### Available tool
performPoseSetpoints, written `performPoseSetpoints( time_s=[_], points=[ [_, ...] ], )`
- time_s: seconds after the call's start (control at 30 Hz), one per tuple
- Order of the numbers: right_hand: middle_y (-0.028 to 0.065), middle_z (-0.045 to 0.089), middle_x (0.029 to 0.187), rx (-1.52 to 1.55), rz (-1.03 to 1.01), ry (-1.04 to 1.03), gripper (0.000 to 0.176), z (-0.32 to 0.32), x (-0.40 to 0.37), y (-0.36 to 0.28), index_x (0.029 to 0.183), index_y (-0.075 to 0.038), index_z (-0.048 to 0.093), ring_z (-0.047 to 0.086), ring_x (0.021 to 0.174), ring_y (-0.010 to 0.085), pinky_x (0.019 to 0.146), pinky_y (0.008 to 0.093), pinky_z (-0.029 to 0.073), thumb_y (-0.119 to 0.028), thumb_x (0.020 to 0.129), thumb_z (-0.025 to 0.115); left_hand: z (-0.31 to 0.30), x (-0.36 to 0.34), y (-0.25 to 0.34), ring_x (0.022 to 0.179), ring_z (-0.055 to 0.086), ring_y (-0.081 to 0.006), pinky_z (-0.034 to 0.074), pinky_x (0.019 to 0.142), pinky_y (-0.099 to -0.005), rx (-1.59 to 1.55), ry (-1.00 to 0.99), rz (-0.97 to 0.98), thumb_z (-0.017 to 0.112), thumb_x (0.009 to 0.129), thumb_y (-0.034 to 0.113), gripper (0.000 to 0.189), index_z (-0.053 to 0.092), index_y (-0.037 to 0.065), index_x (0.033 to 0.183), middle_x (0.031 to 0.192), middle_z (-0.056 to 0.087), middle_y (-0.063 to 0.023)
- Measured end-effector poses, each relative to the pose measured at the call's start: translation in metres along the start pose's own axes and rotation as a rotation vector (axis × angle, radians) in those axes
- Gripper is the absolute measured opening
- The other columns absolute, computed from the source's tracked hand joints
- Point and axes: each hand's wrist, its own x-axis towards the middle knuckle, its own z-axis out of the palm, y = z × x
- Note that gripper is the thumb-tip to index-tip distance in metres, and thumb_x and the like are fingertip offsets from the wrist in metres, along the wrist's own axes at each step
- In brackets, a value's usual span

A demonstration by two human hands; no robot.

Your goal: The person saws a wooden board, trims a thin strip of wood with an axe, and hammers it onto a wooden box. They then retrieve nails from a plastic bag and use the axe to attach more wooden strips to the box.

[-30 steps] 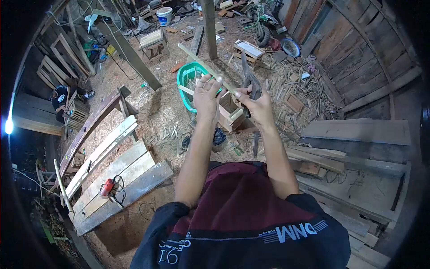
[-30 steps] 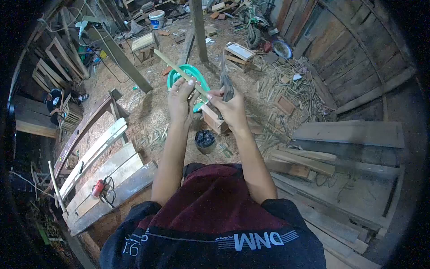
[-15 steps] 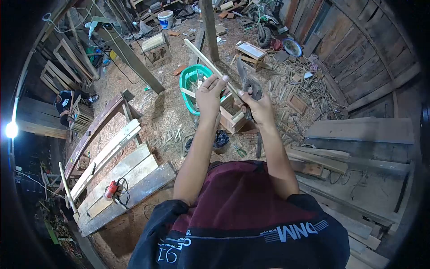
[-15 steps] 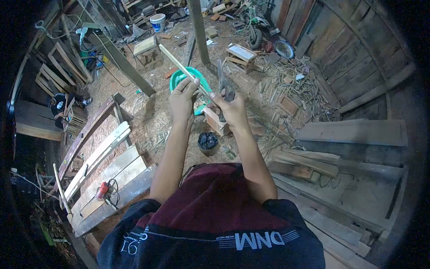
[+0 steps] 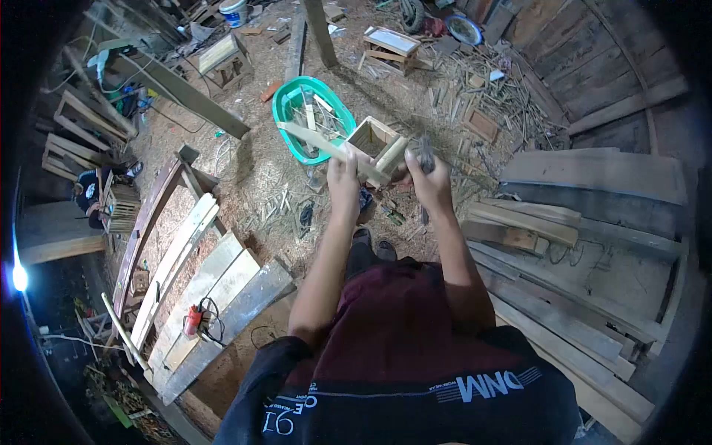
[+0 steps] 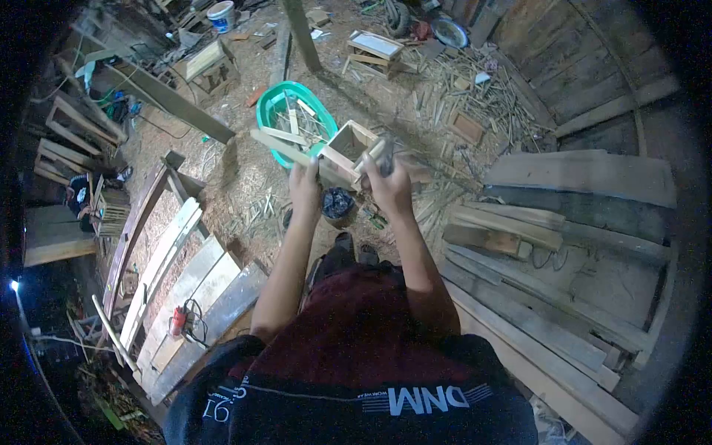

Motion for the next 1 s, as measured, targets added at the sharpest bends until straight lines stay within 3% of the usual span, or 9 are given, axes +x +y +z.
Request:
performPoseSetpoints(
  time_s=[0.2,0.4,0.53,0.7,0.73,0.83,0.87,0.97,1.0],
  points=[
    [0.0018,0.059,0.068,-0.395,0.193,0.226,0.035,-0.006,-0.002,0.112,0.085,-0.004,0.059,0.055,0.061,0.0131,0.058,0.0302,0.045,-0.037,0.091,0.070,-0.081,0.018,-0.120,0.073,0.060,-0.0136,0.051,0.064,-0.0296,0.321,0.063,-0.269,0.057,0.099,0.018,0.014,0.053,0.005,0.102,0.083,0.059,-0.0052],
    [0.0035,0.059,0.072,-0.502,0.125,0.366,0.039,0.003,0.039,0.345,0.088,-0.002,0.056,0.058,0.066,0.0145,0.063,0.0319,0.047,-0.036,0.087,0.075,-0.165,0.079,-0.278,0.049,0.052,-0.0117,0.044,0.046,-0.0285,0.689,0.095,-0.582,0.065,0.095,0.028,0.029,0.055,0.003,0.082,0.066,0.058,-0.0032],
    [0.0069,0.064,0.080,-0.314,0.226,0.331,0.043,0.025,0.111,0.468,0.093,0.002,0.057,0.063,0.073,0.0167,0.066,0.0346,0.051,-0.035,0.085,0.077,-0.168,0.135,-0.387,0.049,0.059,-0.0130,0.044,0.045,-0.0294,0.558,0.090,-0.434,0.063,0.097,0.030,0.037,0.053,0.004,0.073,0.064,0.062,-0.0073],
    [0.0104,0.065,0.085,-0.283,0.201,0.305,0.057,0.048,0.209,0.618,0.103,0.004,0.056,0.065,0.077,0.0201,0.069,0.0369,0.052,-0.042,0.080,0.081,-0.195,0.240,-0.559,0.072,0.062,-0.0215,0.049,0.067,-0.0345,0.768,-0.032,-0.188,0.051,0.102,0.044,0.052,0.065,-0.006,0.103,0.079,0.069,-0.0080],
    [0.0111,0.065,0.086,-0.337,0.196,0.294,0.061,0.052,0.225,0.621,0.106,0.005,0.056,0.065,0.077,0.0207,0.069,0.0373,0.052,-0.043,0.079,0.082,-0.195,0.260,-0.588,0.080,0.064,-0.0217,0.049,0.069,-0.0362,0.549,0.017,-0.388,0.048,0.103,0.044,0.051,0.064,-0.003,0.112,0.094,0.070,-0.0106],
    [0.0131,0.064,0.092,-0.316,0.100,0.369,0.062,0.064,0.262,0.668,0.106,0.007,0.056,0.063,0.082,0.0242,0.076,0.0378,0.050,-0.042,0.078,0.082,-0.175,0.280,-0.642,0.092,0.064,-0.0215,0.051,0.075,-0.0354,0.069,0.082,-0.209,0.045,0.103,0.044,0.053,0.058,-0.003,0.124,0.109,0.067,-0.0134],
    [0.0146,0.063,0.091,-0.365,-0.057,0.498,0.060,0.071,0.277,0.690,0.107,0.007,0.055,0.063,0.085,0.0265,0.078,0.0392,0.050,-0.039,0.079,0.082,-0.170,0.273,-0.645,0.103,0.063,-0.0217,0.053,0.082,-0.0356,0.047,0.095,-0.403,0.044,0.104,0.041,0.054,0.050,-0.005,0.132,0.119,0.062,-0.0164],
    [0.0170,0.064,0.092,-0.295,0.010,0.406,0.057,0.062,0.317,0.698,0.108,0.007,0.054,0.063,0.086,0.0282,0.078,0.0407,0.050,-0.035,0.080,0.081,-0.146,0.277,-0.671,0.095,0.063,-0.0219,0.055,0.075,-0.0344,0.001,-0.010,-0.307,0.042,0.105,0.040,0.054,0.047,-0.004,0.137,0.117,0.062,-0.0170],
    [0.0270,0.064,0.099,0.015,-0.051,0.470,0.059,0.062,0.329,0.687,0.102,0.009,0.057,0.064,0.095,0.0399,0.082,0.0446,0.049,-0.041,0.078,0.078,-0.136,0.281,-0.673,0.092,0.063,-0.0223,0.055,0.071,-0.0334,0.013,-0.058,-0.348,0.041,0.105,0.040,0.055,0.045,-0.004,0.138,0.116,0.062,-0.0168]
  ],
)
